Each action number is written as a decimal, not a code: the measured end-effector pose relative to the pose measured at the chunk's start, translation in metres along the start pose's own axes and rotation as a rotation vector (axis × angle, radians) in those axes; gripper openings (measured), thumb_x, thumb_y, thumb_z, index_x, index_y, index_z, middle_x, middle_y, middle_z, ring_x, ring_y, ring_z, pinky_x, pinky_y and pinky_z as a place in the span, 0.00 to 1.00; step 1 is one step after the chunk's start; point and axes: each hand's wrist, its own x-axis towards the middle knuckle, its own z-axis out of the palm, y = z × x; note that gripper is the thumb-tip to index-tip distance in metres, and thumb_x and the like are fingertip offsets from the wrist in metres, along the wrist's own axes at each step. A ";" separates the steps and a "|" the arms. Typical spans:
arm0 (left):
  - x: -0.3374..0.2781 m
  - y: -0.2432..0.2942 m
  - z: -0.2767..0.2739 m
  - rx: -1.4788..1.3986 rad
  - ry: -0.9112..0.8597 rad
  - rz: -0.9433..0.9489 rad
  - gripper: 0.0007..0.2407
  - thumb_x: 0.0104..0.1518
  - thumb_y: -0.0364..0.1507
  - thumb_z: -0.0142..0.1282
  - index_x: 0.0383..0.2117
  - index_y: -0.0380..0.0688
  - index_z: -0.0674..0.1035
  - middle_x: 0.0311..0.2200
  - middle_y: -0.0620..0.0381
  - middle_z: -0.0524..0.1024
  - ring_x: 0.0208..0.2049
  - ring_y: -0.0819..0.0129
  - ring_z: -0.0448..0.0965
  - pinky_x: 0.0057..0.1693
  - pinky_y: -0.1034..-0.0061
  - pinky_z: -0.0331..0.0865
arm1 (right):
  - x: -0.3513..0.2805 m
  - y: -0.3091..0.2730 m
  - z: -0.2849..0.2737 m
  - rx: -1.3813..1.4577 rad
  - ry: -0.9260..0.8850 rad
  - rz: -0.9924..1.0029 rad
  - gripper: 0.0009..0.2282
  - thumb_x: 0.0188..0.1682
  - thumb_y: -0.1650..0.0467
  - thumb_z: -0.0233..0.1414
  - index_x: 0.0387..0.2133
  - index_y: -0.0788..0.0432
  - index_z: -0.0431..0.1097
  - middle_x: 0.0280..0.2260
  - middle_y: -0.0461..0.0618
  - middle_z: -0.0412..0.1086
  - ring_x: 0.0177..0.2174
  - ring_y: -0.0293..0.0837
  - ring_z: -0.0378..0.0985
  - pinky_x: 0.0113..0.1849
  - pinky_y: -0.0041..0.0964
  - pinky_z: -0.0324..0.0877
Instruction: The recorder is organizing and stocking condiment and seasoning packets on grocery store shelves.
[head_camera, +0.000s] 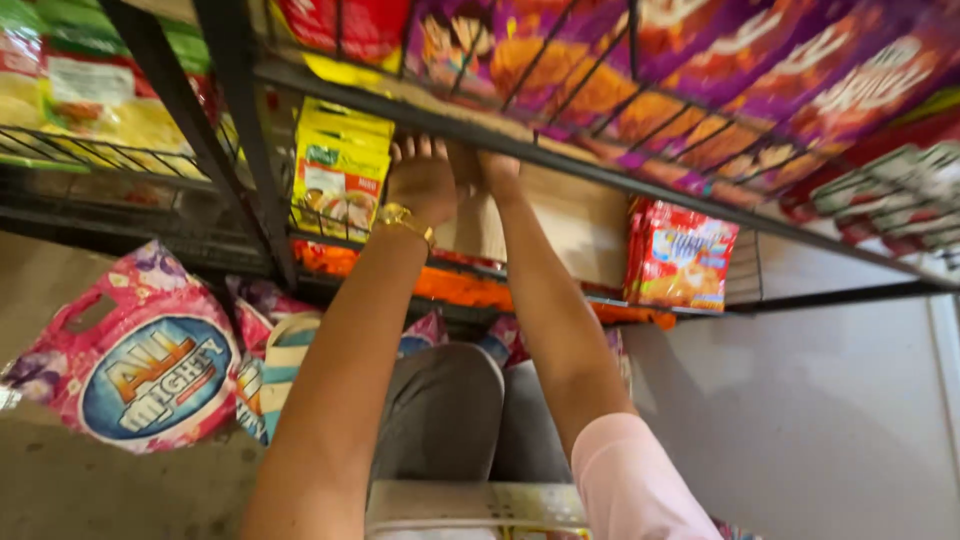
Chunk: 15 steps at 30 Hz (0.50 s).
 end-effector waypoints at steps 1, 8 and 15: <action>0.000 0.000 -0.002 -0.010 0.006 -0.009 0.42 0.51 0.52 0.61 0.65 0.31 0.60 0.67 0.36 0.56 0.69 0.36 0.52 0.70 0.43 0.46 | 0.091 -0.015 0.088 -0.083 0.010 -0.043 0.16 0.58 0.61 0.38 0.52 0.52 0.66 0.50 0.56 0.68 0.50 0.57 0.71 0.53 0.57 0.66; 0.007 -0.001 -0.012 -0.088 -0.028 -0.064 0.46 0.49 0.50 0.64 0.67 0.31 0.55 0.68 0.39 0.53 0.70 0.39 0.46 0.70 0.46 0.42 | 0.108 -0.044 -0.076 0.360 -0.181 0.120 0.13 0.60 0.62 0.37 0.47 0.51 0.68 0.48 0.48 0.70 0.50 0.48 0.70 0.54 0.45 0.64; 0.005 -0.006 -0.006 -0.048 -0.082 -0.046 0.44 0.50 0.48 0.64 0.67 0.32 0.54 0.70 0.40 0.51 0.71 0.41 0.45 0.70 0.48 0.39 | 0.074 -0.063 -0.143 0.949 0.263 0.083 0.11 0.56 0.67 0.52 0.48 0.58 0.74 0.46 0.58 0.75 0.48 0.56 0.75 0.50 0.50 0.69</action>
